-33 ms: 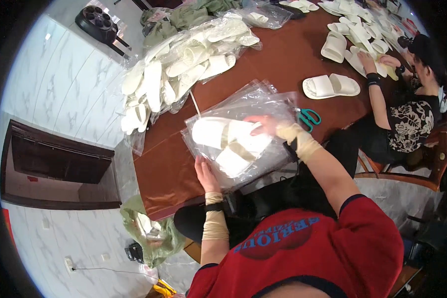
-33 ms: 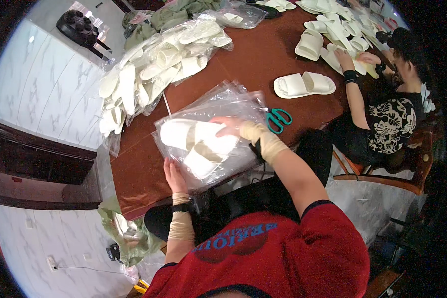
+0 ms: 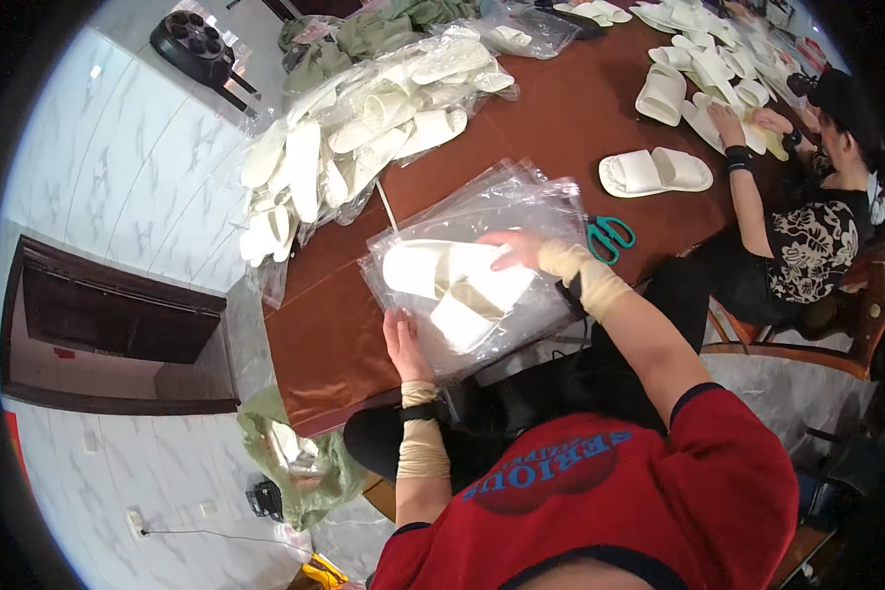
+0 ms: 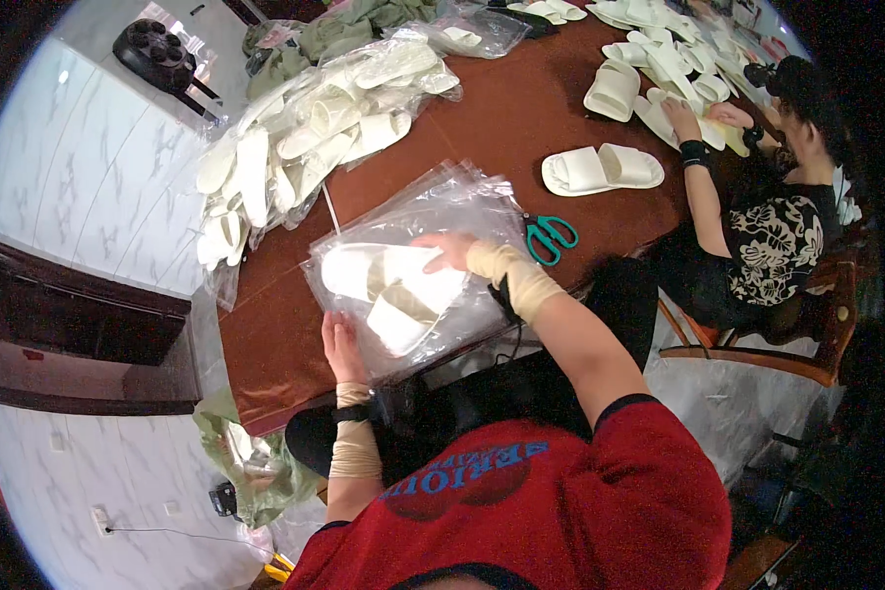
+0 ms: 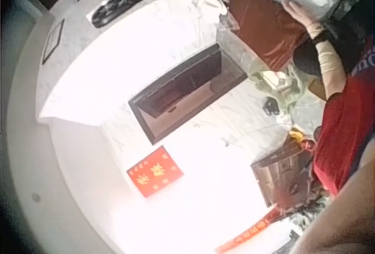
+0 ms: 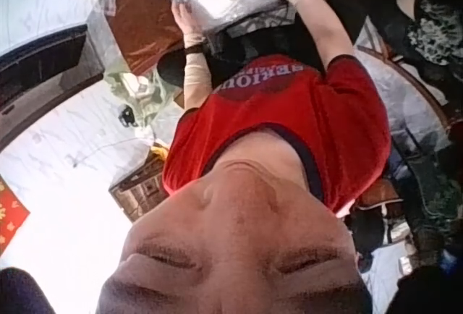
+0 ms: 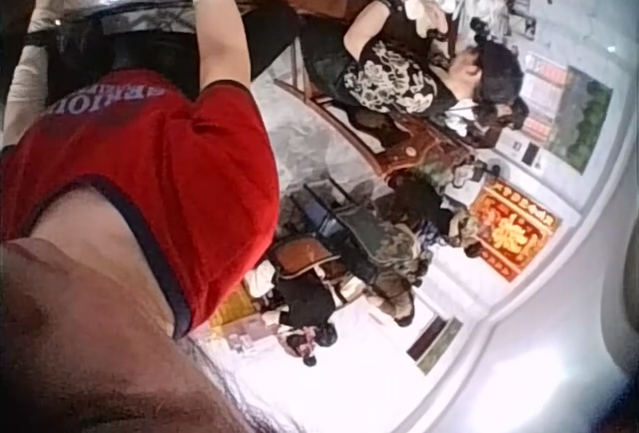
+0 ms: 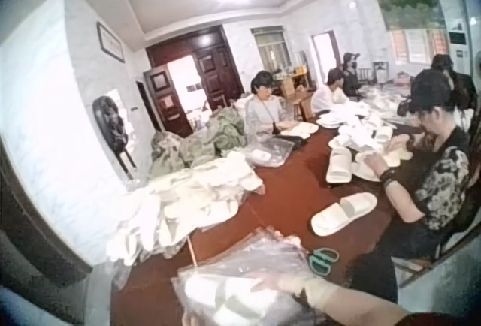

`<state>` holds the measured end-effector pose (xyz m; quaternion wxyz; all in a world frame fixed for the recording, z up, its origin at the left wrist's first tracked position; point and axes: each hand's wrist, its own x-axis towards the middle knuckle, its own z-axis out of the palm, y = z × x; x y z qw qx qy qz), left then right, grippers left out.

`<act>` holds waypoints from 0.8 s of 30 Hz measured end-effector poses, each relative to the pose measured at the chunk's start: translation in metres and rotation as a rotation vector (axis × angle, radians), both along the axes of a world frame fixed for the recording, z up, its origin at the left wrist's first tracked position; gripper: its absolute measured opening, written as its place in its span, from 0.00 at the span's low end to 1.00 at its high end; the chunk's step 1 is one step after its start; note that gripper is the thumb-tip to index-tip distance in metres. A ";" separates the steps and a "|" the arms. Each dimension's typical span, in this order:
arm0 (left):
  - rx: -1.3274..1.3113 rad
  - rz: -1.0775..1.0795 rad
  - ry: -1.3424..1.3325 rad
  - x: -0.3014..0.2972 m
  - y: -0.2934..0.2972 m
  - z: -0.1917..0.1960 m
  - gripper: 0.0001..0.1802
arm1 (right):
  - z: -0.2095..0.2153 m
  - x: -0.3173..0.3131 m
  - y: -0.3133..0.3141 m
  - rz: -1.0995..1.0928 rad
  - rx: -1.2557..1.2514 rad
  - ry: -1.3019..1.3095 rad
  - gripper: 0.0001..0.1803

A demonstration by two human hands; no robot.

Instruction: Sorting and preparing white slipper upper components into plastic bags.

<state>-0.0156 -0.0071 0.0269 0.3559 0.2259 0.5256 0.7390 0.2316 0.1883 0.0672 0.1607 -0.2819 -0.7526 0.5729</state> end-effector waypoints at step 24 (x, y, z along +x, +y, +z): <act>-0.661 -0.050 1.624 0.009 0.011 -0.005 0.32 | 0.118 0.189 -0.011 -1.099 0.659 -0.472 0.27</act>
